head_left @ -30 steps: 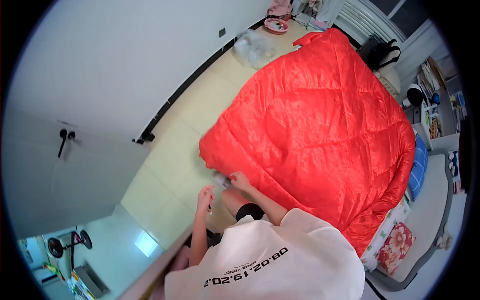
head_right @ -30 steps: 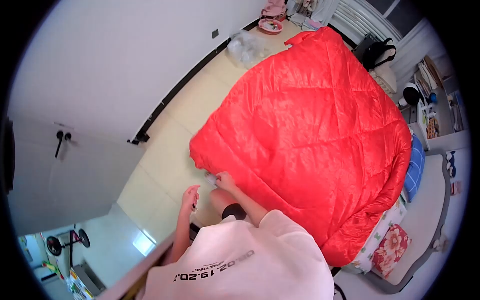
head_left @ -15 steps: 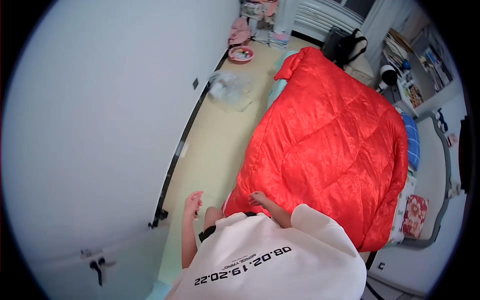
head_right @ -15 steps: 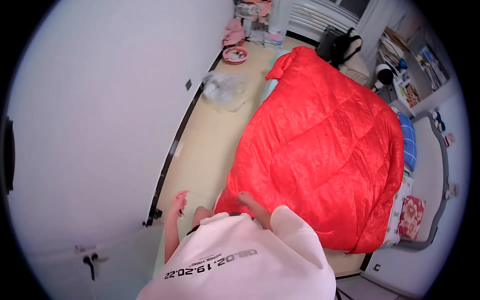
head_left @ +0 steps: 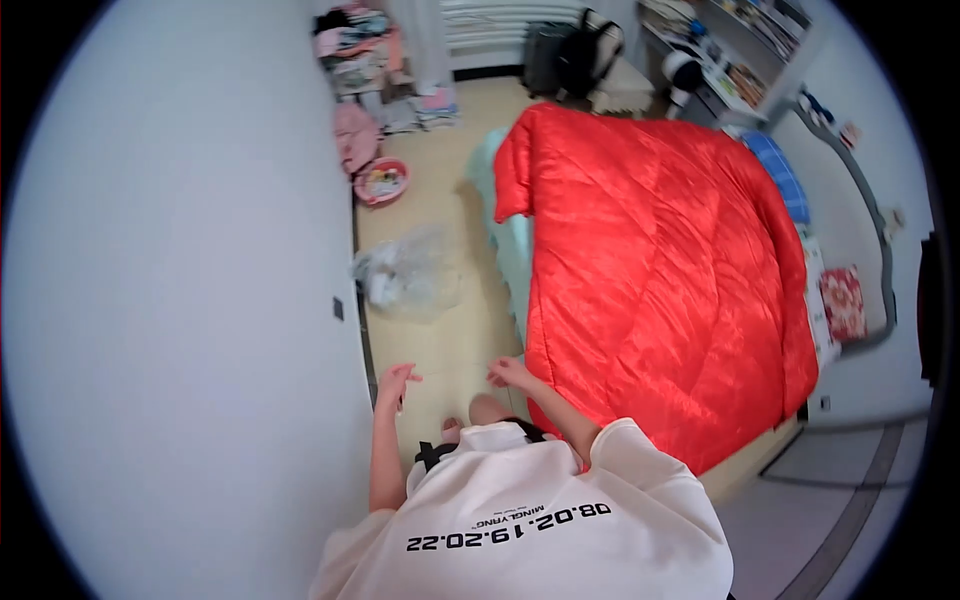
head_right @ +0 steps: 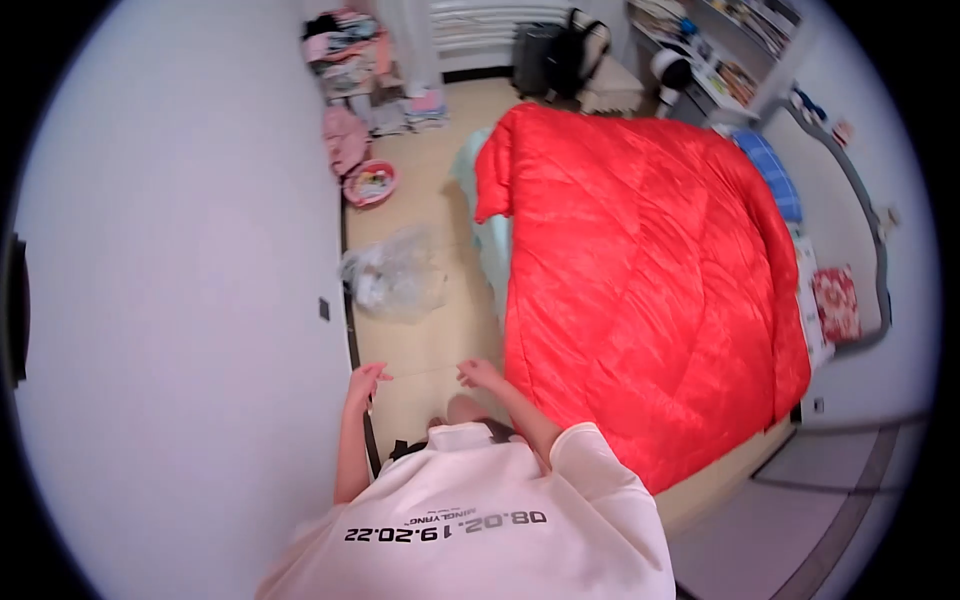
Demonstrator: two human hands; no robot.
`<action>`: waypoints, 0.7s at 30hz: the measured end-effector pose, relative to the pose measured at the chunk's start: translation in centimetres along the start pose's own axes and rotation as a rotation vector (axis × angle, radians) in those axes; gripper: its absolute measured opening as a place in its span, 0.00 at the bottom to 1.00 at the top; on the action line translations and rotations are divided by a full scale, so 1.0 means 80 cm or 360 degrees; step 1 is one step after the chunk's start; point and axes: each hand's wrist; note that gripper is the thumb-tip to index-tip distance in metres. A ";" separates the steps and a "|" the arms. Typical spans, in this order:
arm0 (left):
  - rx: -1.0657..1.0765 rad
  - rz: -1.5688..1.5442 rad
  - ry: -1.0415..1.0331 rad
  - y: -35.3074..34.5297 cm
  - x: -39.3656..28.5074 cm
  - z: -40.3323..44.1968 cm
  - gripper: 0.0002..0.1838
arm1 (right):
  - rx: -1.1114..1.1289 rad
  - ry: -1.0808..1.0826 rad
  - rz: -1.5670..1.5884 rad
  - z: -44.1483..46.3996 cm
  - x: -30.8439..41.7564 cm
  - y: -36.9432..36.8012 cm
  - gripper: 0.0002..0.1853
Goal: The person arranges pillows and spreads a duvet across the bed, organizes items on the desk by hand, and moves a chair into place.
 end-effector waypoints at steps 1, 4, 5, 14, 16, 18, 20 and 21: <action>0.0105 0.0120 -0.0017 -0.018 -0.028 0.030 0.13 | 0.0033 0.0130 0.0066 0.007 0.010 0.006 0.13; 0.0354 0.0235 -0.0080 -0.077 -0.097 0.108 0.14 | -0.0185 0.0236 0.0093 0.063 0.036 0.024 0.12; 0.0457 0.0195 -0.0122 -0.101 -0.117 0.135 0.14 | -0.0327 0.0310 0.0065 0.081 0.050 0.033 0.11; 0.0534 0.0705 -0.0153 -0.299 -0.253 0.394 0.16 | -0.0693 -0.0058 0.0578 0.294 0.193 0.147 0.09; 0.0413 0.1007 -0.0518 -0.337 -0.269 0.463 0.21 | -0.0702 -0.0040 0.0614 0.329 0.210 0.157 0.09; 0.0380 0.1147 -0.0606 -0.364 -0.301 0.485 0.23 | -0.0803 -0.0122 0.0554 0.335 0.240 0.160 0.09; 0.0438 0.1215 -0.0546 -0.388 -0.356 0.505 0.25 | -0.0773 -0.0178 0.0798 0.348 0.279 0.167 0.10; 0.0403 0.1251 -0.0770 -0.403 -0.364 0.528 0.26 | -0.0786 -0.0189 0.0801 0.355 0.290 0.169 0.10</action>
Point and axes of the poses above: each hand's wrist, its own z-axis towards the middle knuckle, its own y-axis out of the back of the hand, x = y × z, and after that the axes turned 15 degrees about -x, right-handed
